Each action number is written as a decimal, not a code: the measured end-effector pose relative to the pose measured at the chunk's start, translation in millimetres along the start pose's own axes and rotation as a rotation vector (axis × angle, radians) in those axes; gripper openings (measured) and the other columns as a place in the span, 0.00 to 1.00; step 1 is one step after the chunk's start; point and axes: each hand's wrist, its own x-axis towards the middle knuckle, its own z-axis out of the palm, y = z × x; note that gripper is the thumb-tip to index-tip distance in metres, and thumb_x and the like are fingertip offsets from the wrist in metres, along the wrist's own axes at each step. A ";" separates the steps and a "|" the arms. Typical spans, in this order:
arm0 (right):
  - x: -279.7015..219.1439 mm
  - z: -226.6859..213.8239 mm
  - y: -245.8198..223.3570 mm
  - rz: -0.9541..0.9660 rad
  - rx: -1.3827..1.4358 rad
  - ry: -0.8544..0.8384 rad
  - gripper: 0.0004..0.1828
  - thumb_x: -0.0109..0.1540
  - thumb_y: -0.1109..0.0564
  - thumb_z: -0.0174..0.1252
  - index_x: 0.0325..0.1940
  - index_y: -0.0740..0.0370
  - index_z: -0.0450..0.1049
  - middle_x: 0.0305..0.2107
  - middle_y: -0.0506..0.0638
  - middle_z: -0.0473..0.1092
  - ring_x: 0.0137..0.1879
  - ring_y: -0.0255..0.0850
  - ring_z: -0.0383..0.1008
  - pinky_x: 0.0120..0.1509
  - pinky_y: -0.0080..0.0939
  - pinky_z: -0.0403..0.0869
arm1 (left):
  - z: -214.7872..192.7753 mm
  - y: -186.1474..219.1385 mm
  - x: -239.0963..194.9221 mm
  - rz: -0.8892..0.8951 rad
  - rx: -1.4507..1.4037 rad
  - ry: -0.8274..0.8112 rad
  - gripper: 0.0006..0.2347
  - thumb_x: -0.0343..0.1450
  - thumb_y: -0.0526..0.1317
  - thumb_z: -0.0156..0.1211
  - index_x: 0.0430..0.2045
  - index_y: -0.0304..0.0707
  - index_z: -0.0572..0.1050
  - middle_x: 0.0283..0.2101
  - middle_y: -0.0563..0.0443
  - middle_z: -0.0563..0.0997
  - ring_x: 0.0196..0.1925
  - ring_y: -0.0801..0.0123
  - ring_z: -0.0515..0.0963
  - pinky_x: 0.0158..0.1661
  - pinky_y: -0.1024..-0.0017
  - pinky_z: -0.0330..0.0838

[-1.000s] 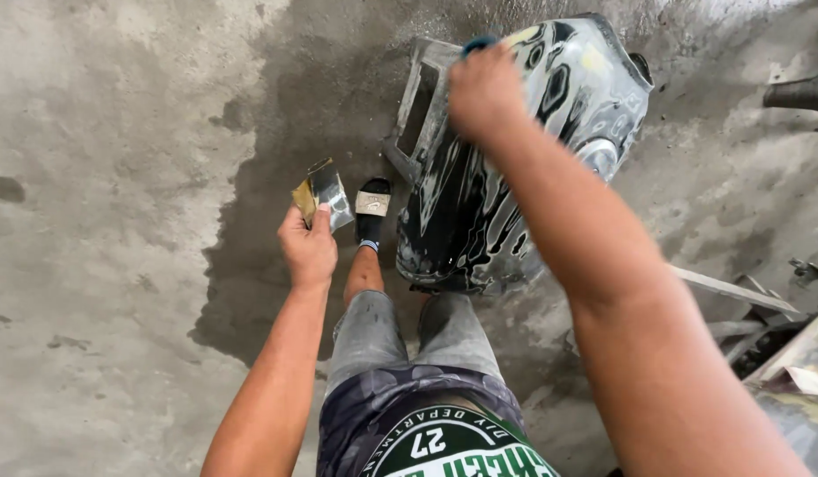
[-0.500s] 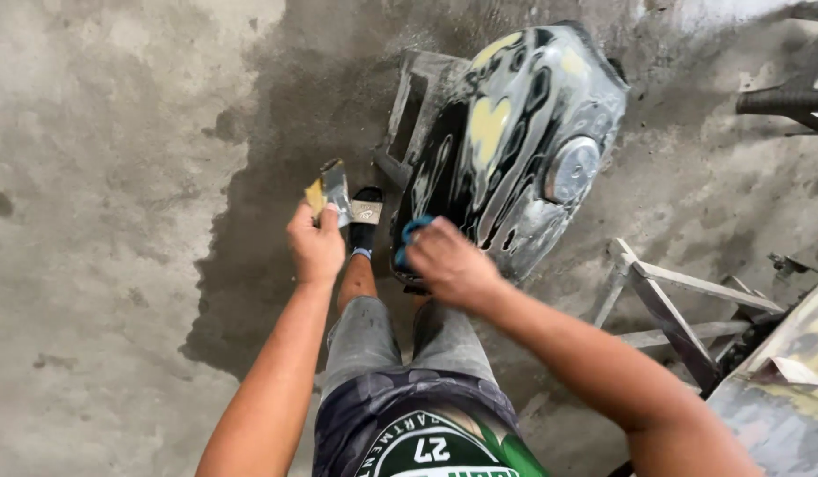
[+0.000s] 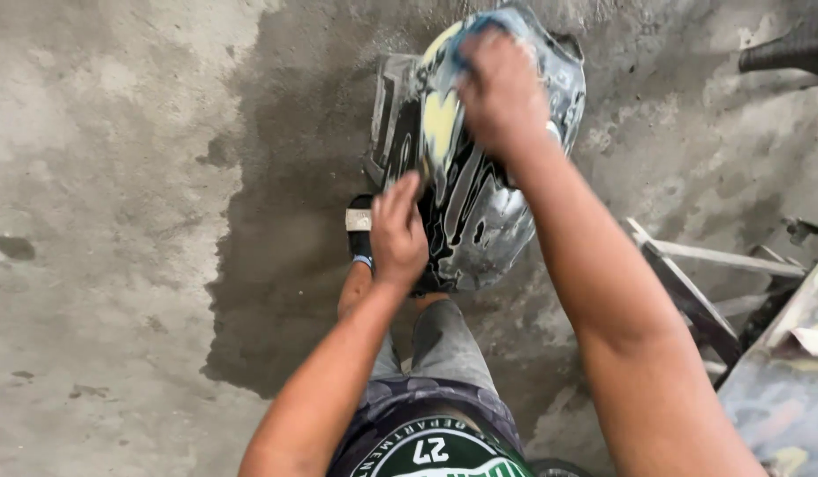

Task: Sanding and wiping a motorcycle fuel tank for painting.

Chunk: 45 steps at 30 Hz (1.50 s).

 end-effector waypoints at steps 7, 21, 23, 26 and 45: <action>-25.0 8.0 -41.8 -0.478 -0.068 -0.179 0.18 0.60 0.51 0.58 0.52 0.59 0.74 0.51 0.58 0.72 0.61 0.53 0.69 0.68 0.56 0.64 | -14.4 8.3 -70.4 0.013 0.092 -0.115 0.23 0.71 0.33 0.55 0.64 0.34 0.68 0.67 0.39 0.70 0.66 0.44 0.70 0.65 0.55 0.63; 6.8 23.3 20.0 -0.034 -0.145 0.083 0.24 0.70 0.49 0.55 0.66 0.64 0.68 0.63 0.70 0.67 0.70 0.62 0.64 0.76 0.59 0.50 | -4.2 28.5 -24.5 0.155 0.172 -0.245 0.30 0.72 0.47 0.59 0.70 0.35 0.61 0.75 0.34 0.58 0.76 0.37 0.58 0.72 0.51 0.54; -18.1 -4.7 12.4 0.004 -0.120 0.082 0.24 0.69 0.49 0.55 0.67 0.62 0.68 0.63 0.67 0.67 0.71 0.60 0.64 0.78 0.60 0.48 | -4.3 29.3 -21.1 0.159 0.179 -0.246 0.31 0.72 0.47 0.59 0.70 0.34 0.61 0.75 0.33 0.58 0.76 0.37 0.58 0.72 0.50 0.54; -33.6 -14.7 25.9 0.028 -0.127 0.076 0.25 0.69 0.49 0.56 0.69 0.58 0.68 0.65 0.64 0.67 0.73 0.58 0.64 0.81 0.61 0.46 | -3.3 29.6 -25.1 0.145 0.185 -0.254 0.31 0.71 0.47 0.60 0.70 0.33 0.61 0.75 0.33 0.57 0.76 0.37 0.57 0.72 0.49 0.53; -8.3 -39.0 36.4 -0.239 0.017 -0.177 0.24 0.67 0.49 0.61 0.66 0.56 0.70 0.65 0.58 0.67 0.74 0.54 0.61 0.79 0.57 0.53 | 7.3 24.6 -24.1 0.134 0.211 -0.204 0.29 0.72 0.44 0.60 0.69 0.34 0.60 0.75 0.31 0.57 0.76 0.34 0.57 0.72 0.48 0.53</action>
